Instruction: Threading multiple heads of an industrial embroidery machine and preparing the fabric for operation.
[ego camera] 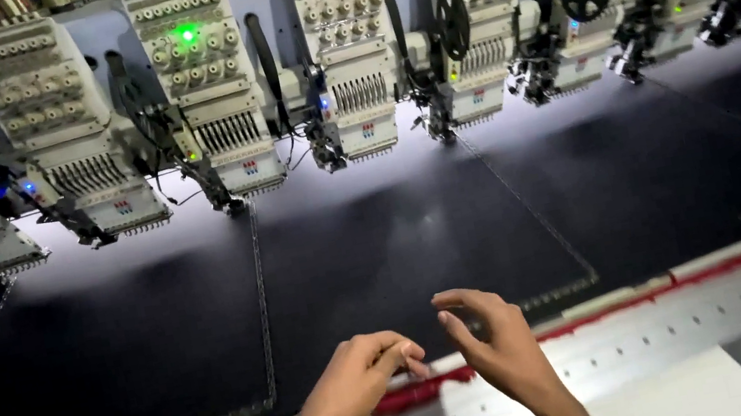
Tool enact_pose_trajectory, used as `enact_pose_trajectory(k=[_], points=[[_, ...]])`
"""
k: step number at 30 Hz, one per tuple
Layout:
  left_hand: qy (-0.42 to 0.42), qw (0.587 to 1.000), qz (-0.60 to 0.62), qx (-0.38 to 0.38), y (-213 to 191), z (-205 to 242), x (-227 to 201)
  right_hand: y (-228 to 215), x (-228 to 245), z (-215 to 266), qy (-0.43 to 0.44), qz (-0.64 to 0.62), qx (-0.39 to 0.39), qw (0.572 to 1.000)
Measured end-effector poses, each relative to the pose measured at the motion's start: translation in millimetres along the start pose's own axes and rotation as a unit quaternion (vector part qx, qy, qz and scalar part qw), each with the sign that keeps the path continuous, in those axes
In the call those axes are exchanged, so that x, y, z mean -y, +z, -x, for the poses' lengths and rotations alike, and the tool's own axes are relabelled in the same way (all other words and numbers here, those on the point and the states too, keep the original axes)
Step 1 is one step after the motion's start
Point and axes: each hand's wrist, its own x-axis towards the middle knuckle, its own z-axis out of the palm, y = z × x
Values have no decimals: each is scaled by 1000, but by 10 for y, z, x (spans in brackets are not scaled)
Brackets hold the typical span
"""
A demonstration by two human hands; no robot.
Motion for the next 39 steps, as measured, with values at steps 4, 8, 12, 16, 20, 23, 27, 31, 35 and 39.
enact_pose_trajectory(k=[4, 8, 12, 16, 20, 23, 27, 31, 35, 39], points=[[5, 1000, 19, -24, -225, -769, -46, -100, -29, -813, 36, -30, 37, 998], [78, 987, 134, -43, -337, -1393, -19, -140, -87, -1321, 107, -112, 98, 983], [95, 968, 220, -71, -408, -1637, -134, -128, -168, -1454, 74, -308, 214, 924], [69, 975, 164, -133, -459, -1475, -352, -99, -272, -1406, 121, -273, 198, 934], [69, 965, 161, -196, -388, -1015, -485, -214, -177, -995, 39, -323, 130, 937], [58, 964, 128, -227, -293, -586, -500, -263, -75, -584, 41, -308, 86, 946], [100, 972, 68, -201, -40, 133, -471, -330, 157, 177, 54, -256, 55, 964], [82, 980, 38, -180, 225, 799, -393, -343, 458, 993, 34, -240, 46, 969], [136, 976, -31, -168, 438, 1301, -174, -330, 606, 1686, 77, -173, 47, 981], [117, 978, -144, -94, 515, 1959, -362, -522, 1014, 2236, 178, -5, 179, 968]])
